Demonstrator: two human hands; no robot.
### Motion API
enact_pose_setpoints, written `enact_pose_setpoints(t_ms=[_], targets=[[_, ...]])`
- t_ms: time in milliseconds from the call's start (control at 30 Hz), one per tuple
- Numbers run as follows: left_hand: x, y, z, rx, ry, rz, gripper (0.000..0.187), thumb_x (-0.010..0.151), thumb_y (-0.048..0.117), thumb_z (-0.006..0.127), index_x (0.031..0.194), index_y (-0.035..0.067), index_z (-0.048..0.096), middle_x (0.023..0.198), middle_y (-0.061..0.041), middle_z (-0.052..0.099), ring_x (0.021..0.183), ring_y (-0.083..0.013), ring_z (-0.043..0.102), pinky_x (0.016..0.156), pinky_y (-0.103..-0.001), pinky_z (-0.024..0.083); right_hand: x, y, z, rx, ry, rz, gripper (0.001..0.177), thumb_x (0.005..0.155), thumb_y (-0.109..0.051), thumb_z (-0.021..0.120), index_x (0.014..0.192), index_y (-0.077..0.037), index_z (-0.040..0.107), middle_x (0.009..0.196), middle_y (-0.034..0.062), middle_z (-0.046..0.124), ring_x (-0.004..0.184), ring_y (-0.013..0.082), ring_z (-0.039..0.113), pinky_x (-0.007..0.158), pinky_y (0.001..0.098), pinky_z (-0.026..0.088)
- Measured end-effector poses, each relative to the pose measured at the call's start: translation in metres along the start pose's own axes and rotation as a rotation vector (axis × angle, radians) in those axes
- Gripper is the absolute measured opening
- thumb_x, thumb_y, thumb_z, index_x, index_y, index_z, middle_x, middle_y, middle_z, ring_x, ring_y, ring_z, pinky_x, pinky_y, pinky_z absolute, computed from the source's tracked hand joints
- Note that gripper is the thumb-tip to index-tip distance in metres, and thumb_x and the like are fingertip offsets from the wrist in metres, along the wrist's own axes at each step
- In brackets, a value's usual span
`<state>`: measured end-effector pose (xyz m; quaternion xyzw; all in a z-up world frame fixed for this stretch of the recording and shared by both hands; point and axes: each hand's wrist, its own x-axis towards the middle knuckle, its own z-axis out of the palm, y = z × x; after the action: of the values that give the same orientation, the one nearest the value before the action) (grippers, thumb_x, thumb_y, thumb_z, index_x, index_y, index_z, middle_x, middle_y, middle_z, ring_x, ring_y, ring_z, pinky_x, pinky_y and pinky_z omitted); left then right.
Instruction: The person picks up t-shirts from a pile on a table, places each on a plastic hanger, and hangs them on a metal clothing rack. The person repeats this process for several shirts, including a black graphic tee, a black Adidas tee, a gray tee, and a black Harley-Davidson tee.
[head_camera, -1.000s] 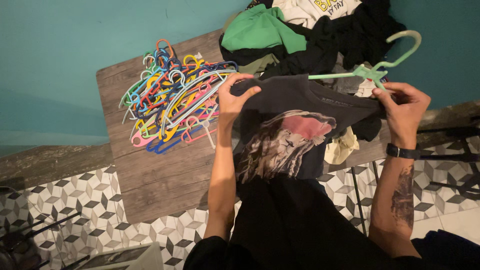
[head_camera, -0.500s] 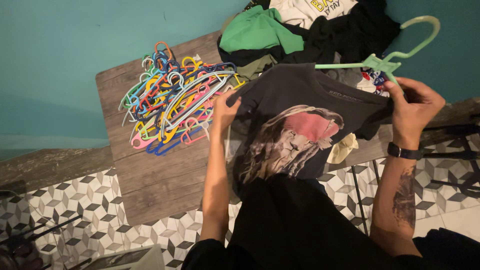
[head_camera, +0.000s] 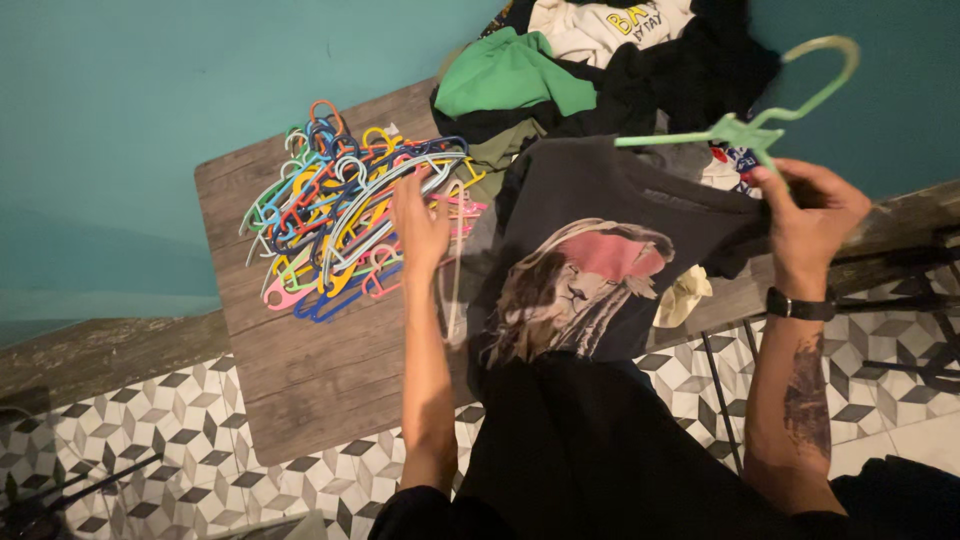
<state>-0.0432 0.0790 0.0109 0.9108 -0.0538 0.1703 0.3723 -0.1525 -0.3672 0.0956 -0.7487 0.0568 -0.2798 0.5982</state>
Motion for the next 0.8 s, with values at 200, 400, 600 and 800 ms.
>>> enact_pose_setpoints(t_ms=[200, 400, 600, 800], targets=[[0.016, 0.145, -0.035, -0.178, -0.026, 0.416, 0.047, 0.095, 0.026, 0.075, 0.134, 0.007, 0.059, 0.130, -0.014, 0.062, 0.129, -0.0346, 0.056, 0.121, -0.054, 0.029, -0.017, -0.015, 0.024, -0.156, -0.021, -0.002, 0.016, 0.101, 0.001, 0.087, 0.115, 0.003, 0.079, 0.101, 0.0048, 0.074, 0.089, 0.0077, 0.064, 0.082, 0.0219, 0.051], [0.020, 0.187, -0.025, -0.205, -0.293, 0.379, 0.015, 0.099, 0.024, 0.069, 0.105, 0.010, 0.070, 0.099, -0.006, 0.069, 0.100, -0.0260, 0.064, 0.092, -0.040, 0.043, -0.029, -0.054, 0.033, -0.170, -0.084, -0.079, 0.015, 0.100, 0.000, 0.085, 0.113, 0.003, 0.077, 0.109, 0.0066, 0.077, 0.102, 0.0111, 0.070, 0.096, 0.0245, 0.055], [0.013, 0.166, -0.005, -0.294, -0.134, 0.405, 0.013, 0.097, 0.021, 0.068, 0.100, 0.008, 0.069, 0.097, -0.005, 0.069, 0.095, -0.0248, 0.062, 0.087, -0.037, 0.038, -0.034, -0.079, 0.007, -0.284, -0.174, -0.017, 0.037, 0.090, -0.005, 0.083, 0.126, -0.001, 0.070, 0.118, 0.0088, 0.074, 0.109, 0.0135, 0.070, 0.100, 0.0269, 0.053], [0.013, 0.155, -0.005, -0.307, -0.070, 0.353, 0.014, 0.095, 0.022, 0.072, 0.099, 0.008, 0.070, 0.094, -0.004, 0.068, 0.093, -0.0243, 0.061, 0.090, -0.037, 0.037, -0.045, -0.062, -0.014, -0.414, -0.134, -0.036, 0.025, 0.099, -0.007, 0.080, 0.123, -0.003, 0.076, 0.113, 0.0098, 0.076, 0.104, 0.0151, 0.070, 0.095, 0.0266, 0.052]])
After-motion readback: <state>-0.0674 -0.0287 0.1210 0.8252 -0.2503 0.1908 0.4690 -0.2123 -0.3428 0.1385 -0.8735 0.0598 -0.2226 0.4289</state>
